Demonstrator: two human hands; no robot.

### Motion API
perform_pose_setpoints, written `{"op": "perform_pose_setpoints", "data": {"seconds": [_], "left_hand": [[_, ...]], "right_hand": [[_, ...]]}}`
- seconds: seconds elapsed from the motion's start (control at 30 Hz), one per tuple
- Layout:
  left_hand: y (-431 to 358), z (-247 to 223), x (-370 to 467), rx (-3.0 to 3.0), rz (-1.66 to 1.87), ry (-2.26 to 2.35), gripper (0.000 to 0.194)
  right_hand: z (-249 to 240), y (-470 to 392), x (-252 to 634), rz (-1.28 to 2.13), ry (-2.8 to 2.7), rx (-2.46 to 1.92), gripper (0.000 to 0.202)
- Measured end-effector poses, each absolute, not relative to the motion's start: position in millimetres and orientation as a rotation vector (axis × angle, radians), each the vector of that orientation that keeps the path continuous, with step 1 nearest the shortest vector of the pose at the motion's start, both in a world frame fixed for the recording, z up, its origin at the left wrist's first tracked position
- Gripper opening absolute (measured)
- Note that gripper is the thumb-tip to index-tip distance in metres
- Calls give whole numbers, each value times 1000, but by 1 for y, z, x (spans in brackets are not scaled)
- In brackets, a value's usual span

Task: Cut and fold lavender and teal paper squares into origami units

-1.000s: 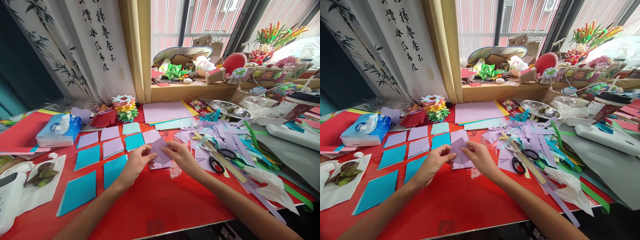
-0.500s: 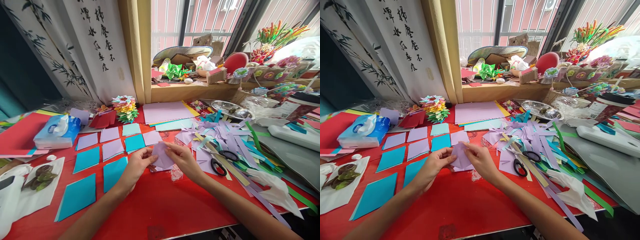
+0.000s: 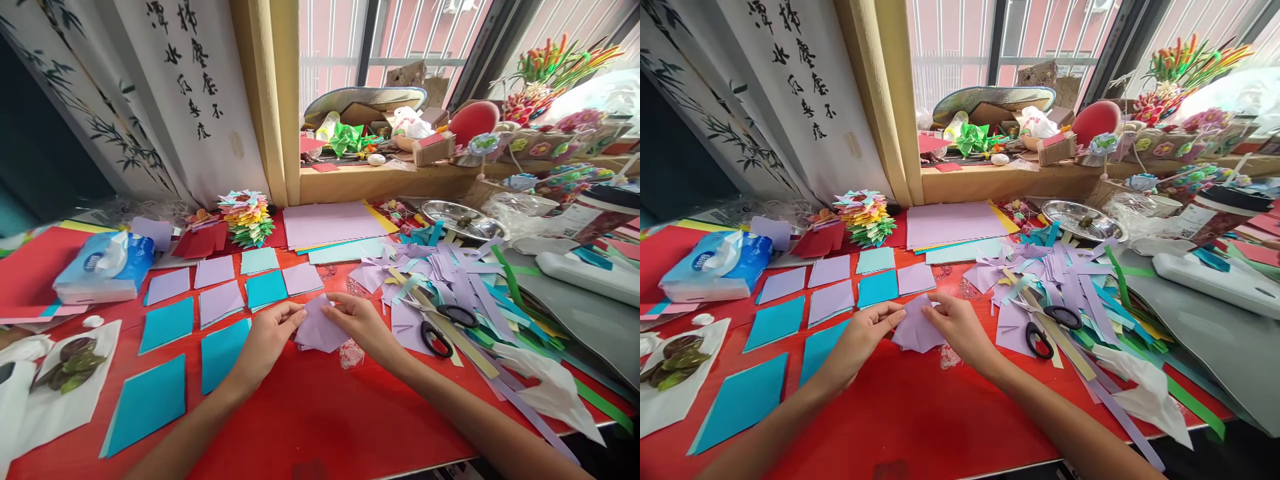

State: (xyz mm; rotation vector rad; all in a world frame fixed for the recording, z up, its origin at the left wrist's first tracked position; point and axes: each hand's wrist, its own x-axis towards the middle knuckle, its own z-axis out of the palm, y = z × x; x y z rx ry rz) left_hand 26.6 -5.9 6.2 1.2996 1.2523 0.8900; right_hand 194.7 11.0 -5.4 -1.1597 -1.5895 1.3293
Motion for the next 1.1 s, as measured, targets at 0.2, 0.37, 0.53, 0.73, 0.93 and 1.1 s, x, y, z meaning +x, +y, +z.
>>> {"op": "perform_pose_setpoints", "data": {"seconds": [0.2,0.37,0.53,0.73,0.93,1.1], "left_hand": [[-10,14,27,1188,906,1208,26],[-10,15,26,1151,908,1210,28],[-6,11,21,1135,931,1206,28],[-2,7,20,1171,915,1186,26],[-3,6,20,1264,920,1233,27],[-6,5,21,1395,898,1288,32]], "right_hand": [[-9,8,197,762,-1953,-1176,36],[-19,12,203,395,-2255,-893,39],[-19,15,204,435,-2248,-721,38],[-17,13,197,574,-2091,-739,32],[-13,11,198,717,-2046,-801,30],[-6,9,198,977,-2046,-859,22]]}}
